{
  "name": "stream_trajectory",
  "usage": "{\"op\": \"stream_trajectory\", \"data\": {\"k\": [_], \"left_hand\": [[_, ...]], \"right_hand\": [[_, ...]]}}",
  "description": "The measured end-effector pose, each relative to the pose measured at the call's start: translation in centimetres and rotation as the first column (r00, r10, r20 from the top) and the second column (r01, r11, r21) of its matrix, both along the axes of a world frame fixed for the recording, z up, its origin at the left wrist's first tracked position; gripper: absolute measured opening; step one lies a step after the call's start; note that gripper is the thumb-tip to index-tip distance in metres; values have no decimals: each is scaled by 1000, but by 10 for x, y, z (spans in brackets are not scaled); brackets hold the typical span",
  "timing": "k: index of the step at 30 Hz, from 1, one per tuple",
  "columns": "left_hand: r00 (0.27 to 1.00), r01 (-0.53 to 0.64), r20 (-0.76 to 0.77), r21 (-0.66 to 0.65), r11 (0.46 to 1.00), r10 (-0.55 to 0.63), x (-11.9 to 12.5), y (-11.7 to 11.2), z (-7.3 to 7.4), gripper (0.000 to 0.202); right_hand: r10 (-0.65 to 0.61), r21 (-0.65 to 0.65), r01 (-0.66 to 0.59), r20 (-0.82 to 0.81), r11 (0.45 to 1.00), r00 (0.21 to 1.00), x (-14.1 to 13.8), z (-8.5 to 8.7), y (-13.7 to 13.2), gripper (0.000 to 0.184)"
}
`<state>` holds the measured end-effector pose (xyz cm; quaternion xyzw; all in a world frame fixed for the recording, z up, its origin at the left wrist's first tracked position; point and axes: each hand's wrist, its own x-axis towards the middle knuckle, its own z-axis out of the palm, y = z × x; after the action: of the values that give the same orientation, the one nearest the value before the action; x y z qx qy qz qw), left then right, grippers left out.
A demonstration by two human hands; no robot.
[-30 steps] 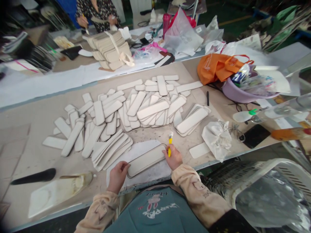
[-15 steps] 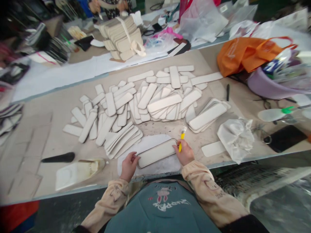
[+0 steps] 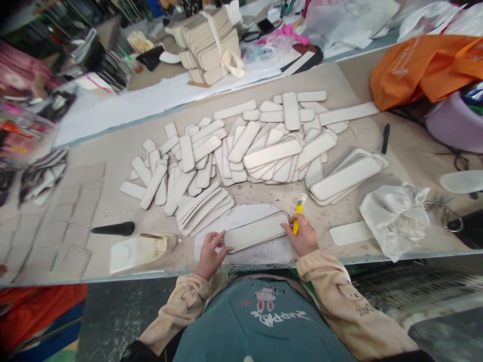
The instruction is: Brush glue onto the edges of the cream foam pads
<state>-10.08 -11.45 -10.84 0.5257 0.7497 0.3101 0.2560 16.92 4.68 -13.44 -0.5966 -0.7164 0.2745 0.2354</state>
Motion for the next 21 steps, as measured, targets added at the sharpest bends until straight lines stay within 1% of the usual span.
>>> {"op": "stream_trajectory", "data": {"k": [3, 5, 9, 12, 16, 21], "left_hand": [[984, 134, -123, 11, 991, -131, 2, -12, 1, 42], [968, 189, -171, 5, 982, -185, 4, -20, -3, 34], [950, 184, -254, -9, 983, -181, 9, -26, -11, 25], [942, 199, -277, 3, 980, -190, 12, -25, -12, 22], [940, 205, -288, 36, 978, -186, 14, -24, -11, 22], [932, 216, -319, 111, 970, -171, 12, -24, -18, 20]], "right_hand": [[-4, -11, 3, -10, 1000, 1000, 1, -1, -1, 36], [2, -16, -2, -17, 1000, 1000, 2, -3, -1, 37], [16, 11, -16, -8, 1000, 1000, 3, -9, -2, 38], [4, 34, -4, 8, 999, 1000, 3, -12, -1, 41], [15, -12, -15, -2, 1000, 1000, 1, -6, 3, 36], [27, -61, -27, 4, 998, 1000, -1, 0, 9, 29]]}}
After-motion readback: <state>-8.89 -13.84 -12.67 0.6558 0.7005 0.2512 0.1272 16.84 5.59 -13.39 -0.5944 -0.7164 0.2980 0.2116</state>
